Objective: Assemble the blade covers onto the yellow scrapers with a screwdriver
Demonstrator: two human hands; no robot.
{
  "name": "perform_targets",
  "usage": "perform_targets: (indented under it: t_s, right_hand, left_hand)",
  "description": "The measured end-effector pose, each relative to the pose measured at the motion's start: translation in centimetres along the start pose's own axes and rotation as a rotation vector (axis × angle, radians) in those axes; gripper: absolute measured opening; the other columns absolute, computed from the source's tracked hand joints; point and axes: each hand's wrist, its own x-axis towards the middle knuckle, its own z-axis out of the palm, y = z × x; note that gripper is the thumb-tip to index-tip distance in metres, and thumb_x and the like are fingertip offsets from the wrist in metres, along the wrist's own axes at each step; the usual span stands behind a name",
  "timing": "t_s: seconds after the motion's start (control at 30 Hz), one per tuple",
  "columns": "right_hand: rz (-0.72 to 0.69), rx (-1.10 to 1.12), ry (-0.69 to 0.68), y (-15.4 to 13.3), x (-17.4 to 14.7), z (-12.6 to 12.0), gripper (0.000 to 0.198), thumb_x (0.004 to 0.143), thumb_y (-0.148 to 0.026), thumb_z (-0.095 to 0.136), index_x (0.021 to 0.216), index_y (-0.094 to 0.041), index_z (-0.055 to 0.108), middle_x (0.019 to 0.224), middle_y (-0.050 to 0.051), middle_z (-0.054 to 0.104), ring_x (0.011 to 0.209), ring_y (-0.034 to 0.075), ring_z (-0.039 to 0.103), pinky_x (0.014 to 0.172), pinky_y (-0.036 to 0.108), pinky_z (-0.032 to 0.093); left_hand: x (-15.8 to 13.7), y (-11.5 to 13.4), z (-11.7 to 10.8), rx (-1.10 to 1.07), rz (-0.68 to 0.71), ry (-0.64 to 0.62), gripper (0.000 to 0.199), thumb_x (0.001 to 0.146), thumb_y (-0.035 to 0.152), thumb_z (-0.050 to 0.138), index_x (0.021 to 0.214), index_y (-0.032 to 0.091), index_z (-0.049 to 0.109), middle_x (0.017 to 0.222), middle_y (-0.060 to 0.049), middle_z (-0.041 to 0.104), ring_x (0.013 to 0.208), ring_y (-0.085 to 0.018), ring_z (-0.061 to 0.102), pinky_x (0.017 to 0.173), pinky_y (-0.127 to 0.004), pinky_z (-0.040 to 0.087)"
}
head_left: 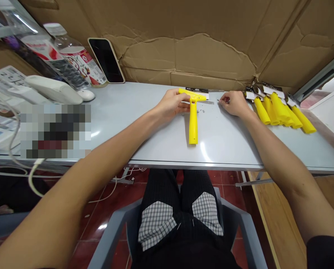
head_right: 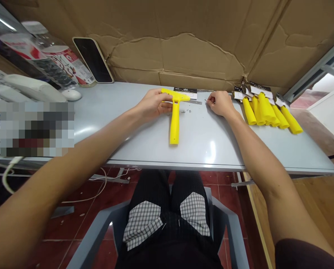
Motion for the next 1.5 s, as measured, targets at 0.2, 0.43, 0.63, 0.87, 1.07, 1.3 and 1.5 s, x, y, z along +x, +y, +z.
perform_targets:
  t_s: [0.2,0.43,0.63,0.87,1.07,1.3,1.5]
  right_hand:
    - [0.028,-0.023,-0.010,-0.5,-0.3,-0.2,0.032,0.100,-0.030,0.066,0.118,-0.018,0.090,0.112,0.019,0.084,0.112,0.042,0.073,0.101,0.057,0.055]
    - [-0.058,-0.091,-0.004,-2.1,-1.0,0.8,0.050,0.108,-0.045,0.058,0.146,-0.025,0.083,0.148,0.022,0.072,0.136,0.053,0.056,0.107,0.075,0.045]
    - [-0.138,-0.053,-0.039,-2.5,-0.8,0.4,0.034,0.109,-0.042,0.063,0.122,-0.029,0.092,0.142,0.018,0.074,0.135,0.050,0.053,0.107,0.075,0.039]
    - [-0.146,-0.067,-0.074,-3.1,-0.9,0.2,0.026,0.109,-0.033,0.063,0.110,-0.023,0.087,0.137,0.021,0.075,0.139,0.050,0.053,0.110,0.071,0.038]
    - [-0.112,-0.082,-0.114,-3.1,-0.7,0.2,0.022,0.105,-0.028,0.063,0.111,-0.020,0.083,0.140,0.021,0.074,0.142,0.050,0.053,0.110,0.073,0.043]
    - [-0.050,0.016,-0.226,-2.6,-0.7,-0.2,0.016,0.104,-0.029,0.065,0.113,-0.026,0.078,0.153,0.018,0.067,0.146,0.046,0.055,0.115,0.076,0.048]
    - [-0.057,0.013,-0.214,-2.7,-1.0,-0.1,0.021,0.103,-0.027,0.061,0.115,-0.025,0.078,0.155,0.020,0.067,0.149,0.045,0.055,0.117,0.075,0.048]
  left_hand:
    - [0.0,0.0,-0.1,0.008,0.007,-0.017,0.014,0.089,0.020,0.075,0.103,0.018,0.070,0.113,-0.014,0.084,0.094,-0.023,0.081,0.104,-0.049,0.068]
    - [-0.1,0.1,0.0,0.034,0.006,-0.024,0.014,0.089,0.020,0.073,0.103,0.018,0.070,0.114,-0.015,0.085,0.094,-0.023,0.082,0.104,-0.048,0.068]
    - [-0.2,0.2,0.1,0.021,0.002,-0.011,0.017,0.088,0.020,0.075,0.104,0.019,0.069,0.113,-0.015,0.084,0.095,-0.024,0.082,0.102,-0.047,0.068]
    - [-0.1,0.2,0.0,0.033,-0.002,0.004,0.014,0.087,0.021,0.077,0.099,0.020,0.068,0.116,-0.013,0.085,0.092,-0.022,0.081,0.098,-0.044,0.069]
    - [-0.1,0.1,0.1,0.018,-0.001,0.010,0.019,0.085,0.020,0.078,0.102,0.018,0.068,0.114,-0.015,0.084,0.092,-0.022,0.082,0.098,-0.044,0.069]
    - [-0.2,0.1,0.2,0.009,-0.010,0.024,0.017,0.086,0.019,0.077,0.099,0.020,0.066,0.111,-0.013,0.083,0.088,-0.021,0.079,0.095,-0.045,0.069]
    - [0.2,-0.1,-0.1,0.010,-0.010,0.010,0.020,0.084,0.021,0.081,0.101,0.020,0.069,0.114,-0.014,0.083,0.094,-0.023,0.081,0.096,-0.043,0.069]
